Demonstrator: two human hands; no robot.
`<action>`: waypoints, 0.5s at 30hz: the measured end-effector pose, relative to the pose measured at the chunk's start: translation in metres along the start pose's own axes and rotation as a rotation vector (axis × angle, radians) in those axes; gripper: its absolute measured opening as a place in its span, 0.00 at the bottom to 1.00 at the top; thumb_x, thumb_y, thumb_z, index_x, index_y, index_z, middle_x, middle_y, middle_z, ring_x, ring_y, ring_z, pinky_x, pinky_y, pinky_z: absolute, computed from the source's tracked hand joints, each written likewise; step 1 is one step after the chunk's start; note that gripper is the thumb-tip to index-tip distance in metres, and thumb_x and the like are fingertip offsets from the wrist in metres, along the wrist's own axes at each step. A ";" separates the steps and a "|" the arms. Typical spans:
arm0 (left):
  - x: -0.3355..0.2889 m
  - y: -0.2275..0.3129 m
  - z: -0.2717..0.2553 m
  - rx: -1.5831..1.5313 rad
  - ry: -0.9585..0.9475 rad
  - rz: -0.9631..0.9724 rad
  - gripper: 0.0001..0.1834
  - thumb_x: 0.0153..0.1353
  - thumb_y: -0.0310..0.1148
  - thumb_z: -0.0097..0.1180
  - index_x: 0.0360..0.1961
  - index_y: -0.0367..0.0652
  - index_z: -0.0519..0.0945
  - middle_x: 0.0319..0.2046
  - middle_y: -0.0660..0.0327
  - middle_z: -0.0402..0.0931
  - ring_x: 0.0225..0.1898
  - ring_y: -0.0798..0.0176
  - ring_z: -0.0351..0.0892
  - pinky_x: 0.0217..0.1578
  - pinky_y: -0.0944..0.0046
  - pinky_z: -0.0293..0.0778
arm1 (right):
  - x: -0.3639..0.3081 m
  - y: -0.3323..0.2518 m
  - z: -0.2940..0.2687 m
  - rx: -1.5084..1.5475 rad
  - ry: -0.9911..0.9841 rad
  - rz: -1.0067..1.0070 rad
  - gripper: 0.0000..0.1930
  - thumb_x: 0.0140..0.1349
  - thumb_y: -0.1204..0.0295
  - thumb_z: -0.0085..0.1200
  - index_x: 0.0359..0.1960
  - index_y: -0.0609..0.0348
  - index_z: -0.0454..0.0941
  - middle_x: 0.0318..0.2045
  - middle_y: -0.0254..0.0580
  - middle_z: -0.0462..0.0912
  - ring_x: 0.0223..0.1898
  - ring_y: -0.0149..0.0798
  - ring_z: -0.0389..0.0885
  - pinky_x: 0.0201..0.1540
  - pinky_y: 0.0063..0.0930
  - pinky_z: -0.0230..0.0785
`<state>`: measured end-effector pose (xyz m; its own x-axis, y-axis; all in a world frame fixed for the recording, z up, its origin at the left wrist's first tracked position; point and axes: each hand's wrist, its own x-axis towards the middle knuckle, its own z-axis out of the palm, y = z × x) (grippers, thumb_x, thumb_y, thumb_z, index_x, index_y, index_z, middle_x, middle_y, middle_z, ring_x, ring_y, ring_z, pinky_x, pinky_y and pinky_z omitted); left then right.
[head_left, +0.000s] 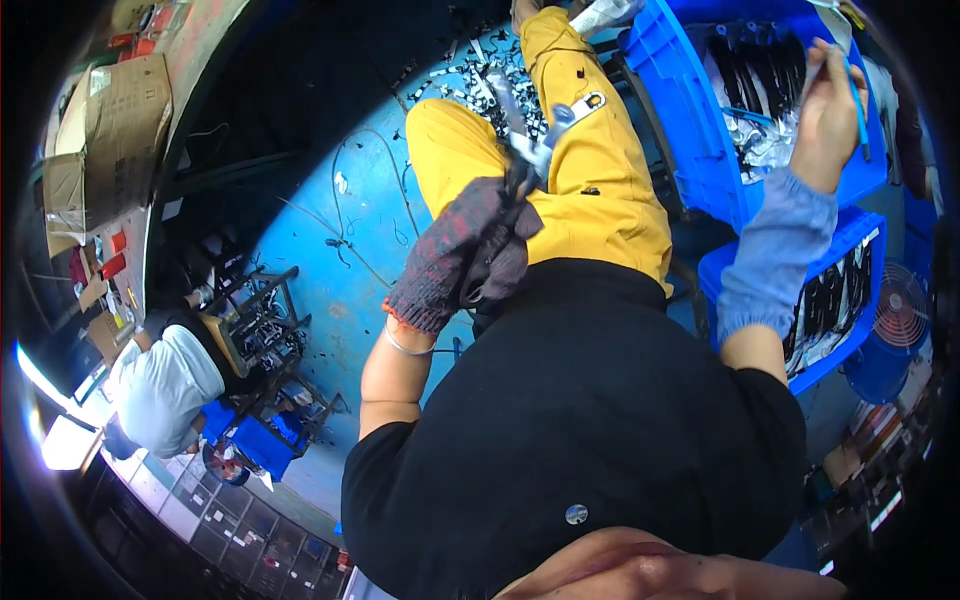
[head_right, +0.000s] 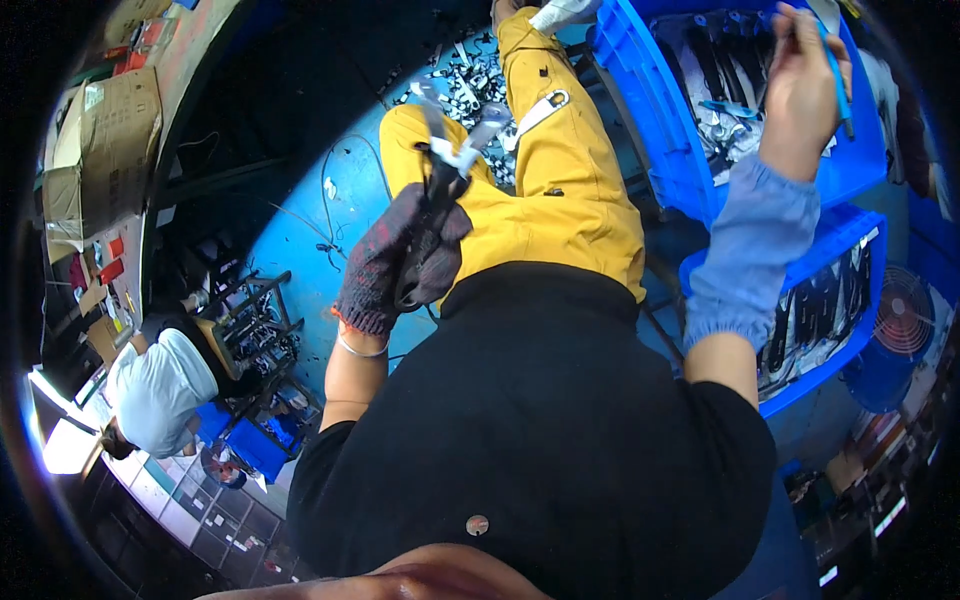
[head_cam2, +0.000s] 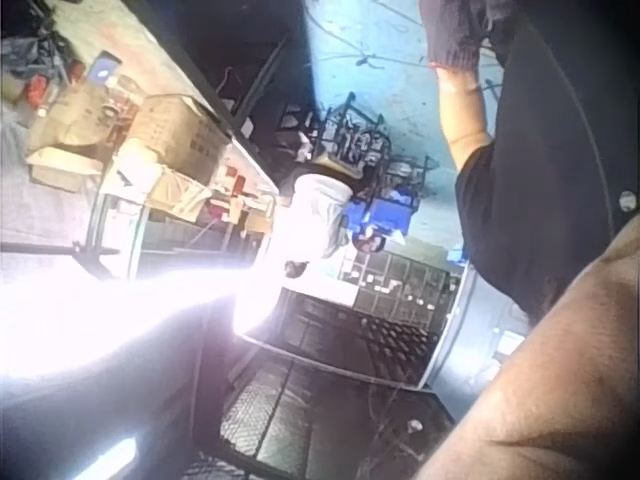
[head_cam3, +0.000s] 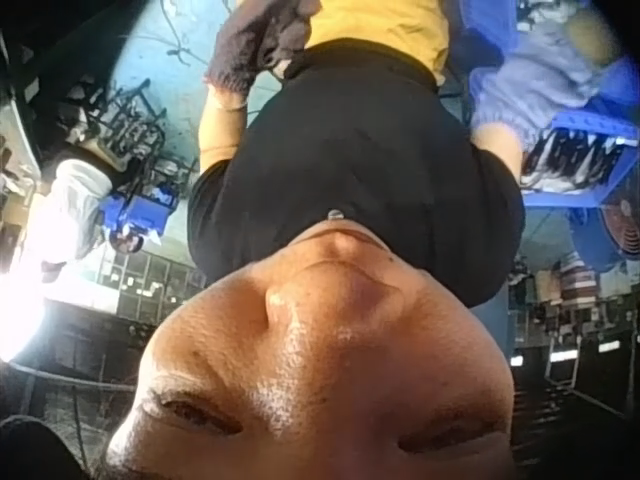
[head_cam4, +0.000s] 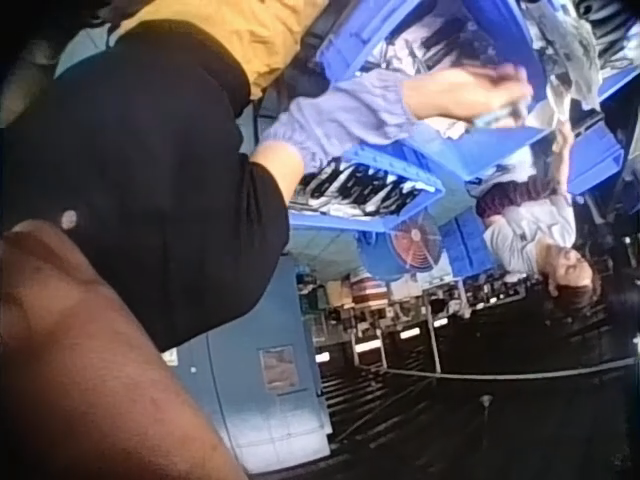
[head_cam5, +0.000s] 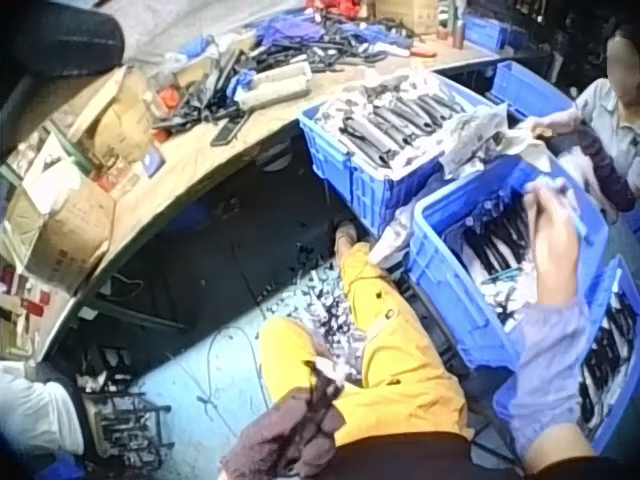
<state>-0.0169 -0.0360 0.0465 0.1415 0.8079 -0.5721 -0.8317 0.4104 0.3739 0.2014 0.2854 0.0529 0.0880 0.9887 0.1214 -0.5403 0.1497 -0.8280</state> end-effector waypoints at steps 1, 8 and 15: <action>0.001 -0.003 0.000 -0.031 0.030 0.105 0.25 0.65 0.46 0.51 0.56 0.38 0.68 0.34 0.56 0.76 0.19 0.67 0.71 0.20 0.71 0.67 | -0.011 0.007 -0.001 -0.230 -0.225 0.016 0.02 0.65 0.78 0.50 0.35 0.56 0.74 0.37 0.46 0.80 0.37 0.35 0.79 0.41 0.25 0.73; 0.023 -0.010 0.009 0.035 0.026 0.327 0.28 0.68 0.49 0.45 0.59 0.38 0.66 0.45 0.52 0.76 0.33 0.62 0.79 0.36 0.61 0.79 | -0.148 0.079 0.019 -0.484 -0.957 0.351 0.11 0.56 0.69 0.65 0.36 0.62 0.81 0.25 0.31 0.77 0.29 0.22 0.75 0.32 0.16 0.67; 0.032 -0.021 0.008 0.597 0.327 0.609 0.23 0.70 0.36 0.46 0.63 0.37 0.65 0.45 0.57 0.77 0.34 0.73 0.76 0.35 0.73 0.75 | -0.153 0.057 0.060 -0.756 -1.029 0.000 0.10 0.58 0.66 0.61 0.33 0.60 0.81 0.22 0.44 0.80 0.24 0.42 0.79 0.28 0.30 0.69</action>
<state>0.0097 -0.0155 0.0262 -0.4656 0.8338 -0.2966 -0.2838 0.1768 0.9424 0.1069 0.1426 0.0203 -0.7813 0.5888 0.2068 0.0981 0.4431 -0.8911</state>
